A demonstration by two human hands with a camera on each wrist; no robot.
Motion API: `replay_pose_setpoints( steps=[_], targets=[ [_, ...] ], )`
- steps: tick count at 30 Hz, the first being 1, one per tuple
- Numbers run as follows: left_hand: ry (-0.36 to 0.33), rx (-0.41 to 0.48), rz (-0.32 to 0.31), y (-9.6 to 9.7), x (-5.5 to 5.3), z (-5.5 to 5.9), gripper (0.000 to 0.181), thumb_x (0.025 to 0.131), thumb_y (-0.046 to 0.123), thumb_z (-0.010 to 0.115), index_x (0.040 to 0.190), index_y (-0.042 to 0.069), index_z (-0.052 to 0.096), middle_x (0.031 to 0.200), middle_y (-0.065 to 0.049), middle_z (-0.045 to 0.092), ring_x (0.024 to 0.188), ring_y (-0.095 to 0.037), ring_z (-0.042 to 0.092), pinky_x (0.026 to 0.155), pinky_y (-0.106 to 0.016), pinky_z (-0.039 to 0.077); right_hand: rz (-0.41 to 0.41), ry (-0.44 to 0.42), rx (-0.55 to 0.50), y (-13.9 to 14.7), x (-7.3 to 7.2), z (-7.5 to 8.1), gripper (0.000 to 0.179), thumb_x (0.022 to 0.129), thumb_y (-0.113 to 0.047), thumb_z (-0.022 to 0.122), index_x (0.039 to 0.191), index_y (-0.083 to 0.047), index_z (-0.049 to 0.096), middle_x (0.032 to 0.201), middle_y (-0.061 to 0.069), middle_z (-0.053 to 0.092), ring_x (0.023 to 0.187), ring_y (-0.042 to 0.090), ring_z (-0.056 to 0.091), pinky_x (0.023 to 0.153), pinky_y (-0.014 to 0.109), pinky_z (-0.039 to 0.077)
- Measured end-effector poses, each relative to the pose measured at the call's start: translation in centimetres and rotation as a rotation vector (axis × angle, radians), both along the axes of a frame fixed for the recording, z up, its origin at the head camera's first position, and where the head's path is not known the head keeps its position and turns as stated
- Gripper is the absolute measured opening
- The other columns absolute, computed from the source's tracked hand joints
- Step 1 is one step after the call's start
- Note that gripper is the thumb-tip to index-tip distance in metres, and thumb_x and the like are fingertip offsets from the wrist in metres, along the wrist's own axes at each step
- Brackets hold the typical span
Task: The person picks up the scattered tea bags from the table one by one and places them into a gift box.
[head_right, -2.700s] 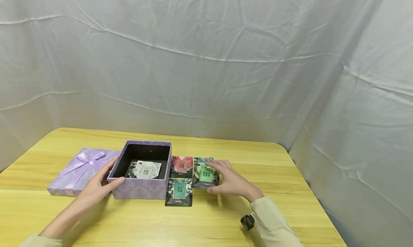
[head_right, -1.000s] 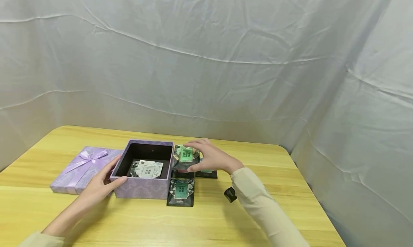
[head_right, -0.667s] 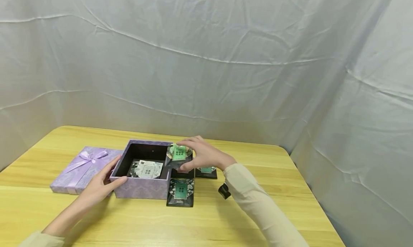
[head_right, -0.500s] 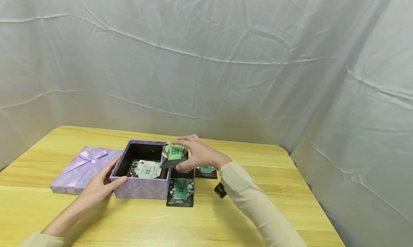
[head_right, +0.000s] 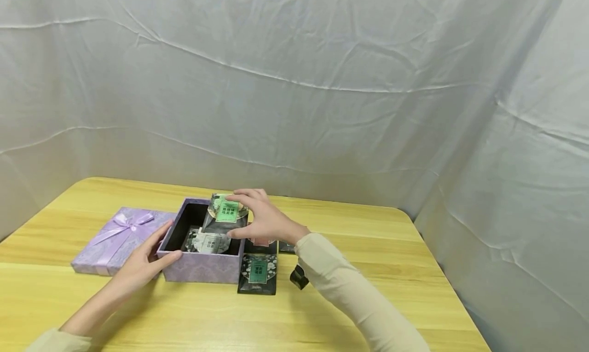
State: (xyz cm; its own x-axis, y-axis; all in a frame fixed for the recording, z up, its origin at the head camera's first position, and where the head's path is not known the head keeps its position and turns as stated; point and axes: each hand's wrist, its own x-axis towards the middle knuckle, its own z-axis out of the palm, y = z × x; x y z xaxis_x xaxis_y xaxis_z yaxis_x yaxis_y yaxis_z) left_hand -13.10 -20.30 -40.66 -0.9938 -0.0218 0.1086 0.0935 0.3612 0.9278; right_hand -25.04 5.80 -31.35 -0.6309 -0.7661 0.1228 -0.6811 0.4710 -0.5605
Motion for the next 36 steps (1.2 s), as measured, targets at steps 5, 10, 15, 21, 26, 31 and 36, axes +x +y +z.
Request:
replay_pose_setpoints(
  steps=[5,10,15,21,26,31,36],
  targets=[
    [-0.009,0.0,0.005,0.0,0.0,0.1,0.079,0.093,0.023,0.065,0.155,0.009,0.018,0.146,-0.031,0.035,0.125,-0.042,0.046,0.1,-0.047,0.039,-0.001,-0.039,0.009,-1.1,0.1,0.0,0.074,0.081,-0.033,0.077,0.146,-0.022,0.044,0.152,0.001,0.032,0.133,0.018,0.027,0.102,0.053,0.034],
    [-0.008,-0.002,0.009,0.0,0.0,0.1,0.079,0.093,0.024,0.066,0.155,0.009,0.019,0.143,-0.032,0.038,0.124,-0.041,0.047,0.095,-0.03,0.042,-0.002,-0.064,-0.015,-2.1,-0.3,-0.8,0.073,0.081,-0.034,0.076,0.146,-0.024,0.044,0.151,0.001,0.035,0.135,0.02,0.031,0.105,0.053,0.031],
    [-0.002,0.016,0.003,-0.1,-0.1,0.0,0.079,0.094,0.022,0.065,0.155,0.009,0.018,0.143,-0.033,0.037,0.124,-0.042,0.046,0.087,-0.015,0.04,-0.007,-0.079,-0.001,-2.9,-0.7,-1.2,0.073,0.082,-0.037,0.076,0.146,-0.024,0.044,0.151,0.0,0.036,0.136,0.021,0.031,0.105,0.052,0.033],
    [-0.008,0.018,-0.006,-0.2,0.0,-0.1,0.078,0.094,0.022,0.065,0.155,0.008,0.017,0.142,-0.033,0.038,0.123,-0.042,0.047,0.088,-0.019,0.042,0.007,-0.092,0.045,-4.1,-1.2,-1.8,0.073,0.082,-0.039,0.075,0.146,-0.024,0.043,0.151,-0.001,0.036,0.137,0.02,0.03,0.107,0.049,0.032],
    [-0.012,0.027,-0.013,-0.2,-0.1,-0.1,0.078,0.094,0.022,0.064,0.155,0.01,0.017,0.144,-0.032,0.037,0.125,-0.042,0.046,0.087,-0.018,0.042,0.022,-0.087,0.078,-4.8,-1.2,-2.4,0.072,0.082,-0.038,0.076,0.145,-0.022,0.045,0.15,0.001,0.038,0.136,0.021,0.031,0.106,0.047,0.033],
    [0.006,0.03,-0.024,-0.1,-0.2,-0.1,0.078,0.094,0.02,0.064,0.155,0.008,0.017,0.145,-0.032,0.035,0.125,-0.041,0.045,0.086,-0.015,0.041,0.017,-0.14,0.086,-5.0,-1.0,-2.7,0.071,0.082,-0.037,0.077,0.144,-0.024,0.046,0.152,0.001,0.033,0.138,0.021,0.028,0.106,0.048,0.032],
    [0.012,0.026,-0.023,-0.1,-0.2,0.0,0.077,0.094,0.02,0.064,0.155,0.008,0.018,0.145,-0.032,0.035,0.125,-0.04,0.045,0.085,-0.015,0.041,0.014,-0.162,0.085,-5.3,-0.8,-3.0,0.071,0.082,-0.037,0.077,0.144,-0.026,0.046,0.153,0.0,0.032,0.138,0.019,0.026,0.106,0.048,0.032]
  ],
)
